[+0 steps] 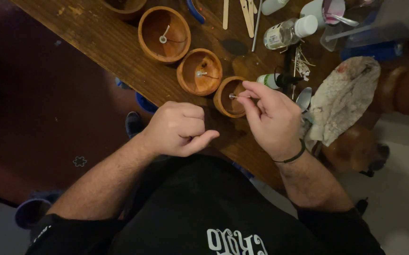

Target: Applying glue to candle wicks and placing them into small terracotta pots on a workbench.

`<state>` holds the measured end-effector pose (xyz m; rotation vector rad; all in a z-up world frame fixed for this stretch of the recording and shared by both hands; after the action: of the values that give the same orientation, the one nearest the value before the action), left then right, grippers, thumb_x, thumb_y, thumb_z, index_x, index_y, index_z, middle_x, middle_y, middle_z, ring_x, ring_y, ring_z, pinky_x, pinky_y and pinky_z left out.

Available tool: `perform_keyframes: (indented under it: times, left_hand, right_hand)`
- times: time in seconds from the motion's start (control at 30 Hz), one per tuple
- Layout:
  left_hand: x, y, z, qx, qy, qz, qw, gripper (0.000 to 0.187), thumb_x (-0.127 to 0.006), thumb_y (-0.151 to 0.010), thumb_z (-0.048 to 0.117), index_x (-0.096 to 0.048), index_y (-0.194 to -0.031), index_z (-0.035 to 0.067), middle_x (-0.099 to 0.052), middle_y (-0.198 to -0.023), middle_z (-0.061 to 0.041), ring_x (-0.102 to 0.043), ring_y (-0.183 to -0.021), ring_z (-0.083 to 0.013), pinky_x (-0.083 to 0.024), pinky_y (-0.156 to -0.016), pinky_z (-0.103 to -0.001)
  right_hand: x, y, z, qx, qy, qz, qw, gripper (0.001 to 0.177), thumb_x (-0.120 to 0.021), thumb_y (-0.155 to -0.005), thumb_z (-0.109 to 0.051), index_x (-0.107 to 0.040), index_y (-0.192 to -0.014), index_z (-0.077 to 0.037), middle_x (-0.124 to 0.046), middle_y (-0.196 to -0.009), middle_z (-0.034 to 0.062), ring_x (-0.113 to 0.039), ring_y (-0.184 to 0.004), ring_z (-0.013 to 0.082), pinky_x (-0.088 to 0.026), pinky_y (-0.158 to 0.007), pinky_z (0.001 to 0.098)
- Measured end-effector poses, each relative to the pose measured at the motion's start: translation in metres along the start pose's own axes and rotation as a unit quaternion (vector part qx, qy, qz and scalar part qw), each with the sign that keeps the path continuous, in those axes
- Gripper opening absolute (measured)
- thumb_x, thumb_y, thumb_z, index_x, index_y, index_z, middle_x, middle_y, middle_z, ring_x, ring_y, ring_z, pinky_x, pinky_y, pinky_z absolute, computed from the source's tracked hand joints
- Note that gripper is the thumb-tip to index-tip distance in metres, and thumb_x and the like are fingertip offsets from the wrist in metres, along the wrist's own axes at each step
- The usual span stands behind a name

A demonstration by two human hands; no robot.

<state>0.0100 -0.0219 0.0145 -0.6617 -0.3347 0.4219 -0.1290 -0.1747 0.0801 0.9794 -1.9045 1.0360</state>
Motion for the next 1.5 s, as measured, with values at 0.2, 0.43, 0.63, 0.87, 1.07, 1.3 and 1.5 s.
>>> perform_keyframes:
  times: [0.2,0.43,0.63,0.87,1.07,1.3,1.5]
  left_hand:
    - [0.001,0.0,0.0,-0.002,-0.003,0.001,1.0,0.045,-0.068,-0.096,0.02,-0.047,-0.056,0.014,-0.046,-0.057,-0.003,-0.053,-0.049,-0.0254,-0.045,-0.042,-0.032]
    - [0.003,0.0,0.0,-0.003,0.001,0.007,1.0,0.046,-0.068,-0.096,0.02,-0.046,-0.056,0.014,-0.045,-0.057,-0.002,-0.052,-0.048,-0.0242,-0.044,-0.042,-0.031]
    - [0.004,0.0,0.0,-0.007,0.001,0.004,1.0,0.045,-0.069,-0.095,0.018,-0.047,-0.056,0.014,-0.046,-0.057,-0.004,-0.052,-0.048,-0.026,-0.044,-0.041,-0.033]
    - [0.005,0.0,0.0,0.0,0.002,0.005,1.0,0.046,-0.068,-0.096,0.02,-0.046,-0.055,0.014,-0.045,-0.057,-0.003,-0.052,-0.048,-0.0252,-0.044,-0.042,-0.032]
    - [0.005,-0.001,0.002,-0.001,-0.004,0.003,1.0,0.047,-0.068,-0.096,0.019,-0.045,-0.055,0.014,-0.044,-0.056,-0.003,-0.051,-0.048,-0.0251,-0.043,-0.041,-0.031]
    - [0.006,0.0,0.001,0.0,-0.006,-0.003,1.0,0.046,-0.067,-0.096,0.021,-0.045,-0.056,0.015,-0.044,-0.056,-0.003,-0.051,-0.049,-0.0254,-0.044,-0.041,-0.031]
    - [0.005,0.001,0.0,-0.004,-0.009,-0.003,1.0,0.047,-0.066,-0.096,0.021,-0.045,-0.055,0.015,-0.044,-0.056,-0.003,-0.052,-0.049,-0.0251,-0.043,-0.041,-0.031]
  right_hand:
    - [-0.003,0.001,0.001,0.003,0.013,-0.006,1.0,0.026,-0.084,-0.09,0.0,-0.075,-0.115,-0.004,-0.079,-0.092,0.003,-0.065,-0.066,0.0234,-0.057,-0.068,0.0361]
    - [-0.004,-0.001,0.0,0.005,0.008,-0.008,1.0,0.026,-0.084,-0.091,-0.001,-0.076,-0.115,-0.005,-0.079,-0.092,0.0034,-0.068,-0.071,0.0243,-0.058,-0.071,0.0363]
    - [-0.008,0.002,0.006,0.007,0.009,-0.018,1.0,0.026,-0.085,-0.09,-0.002,-0.076,-0.114,-0.005,-0.079,-0.092,0.0029,-0.07,-0.074,0.0245,-0.058,-0.074,0.0368]
    - [-0.003,-0.004,-0.004,0.019,0.013,-0.037,0.999,0.037,-0.087,-0.087,-0.004,-0.073,-0.121,-0.004,-0.078,-0.095,0.0039,-0.064,-0.066,0.0229,-0.057,-0.068,0.0368]
    - [0.0,-0.015,-0.02,0.02,0.062,-0.075,0.995,0.042,-0.084,-0.087,-0.006,-0.068,-0.127,-0.005,-0.077,-0.097,0.0028,-0.067,-0.073,0.024,-0.057,-0.071,0.039]
    - [-0.002,-0.023,-0.025,0.006,0.158,-0.147,0.976,0.058,-0.081,-0.087,-0.013,-0.059,-0.14,-0.013,-0.076,-0.094,-0.0063,-0.071,-0.087,0.0204,-0.059,-0.076,0.0386]
    - [-0.006,-0.026,-0.022,0.025,0.189,-0.156,0.969,0.062,-0.079,-0.089,-0.014,-0.054,-0.145,-0.014,-0.075,-0.092,-0.0067,-0.071,-0.086,0.0217,-0.06,-0.075,0.04]
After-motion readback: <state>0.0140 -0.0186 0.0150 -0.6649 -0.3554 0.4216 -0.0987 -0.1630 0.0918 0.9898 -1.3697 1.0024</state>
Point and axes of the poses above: each hand's wrist, its own y-axis away from the middle knuckle, its own x-axis out of the back of the hand, z = x × y, the point moved 3 cm from there along -y, towards the middle knuckle
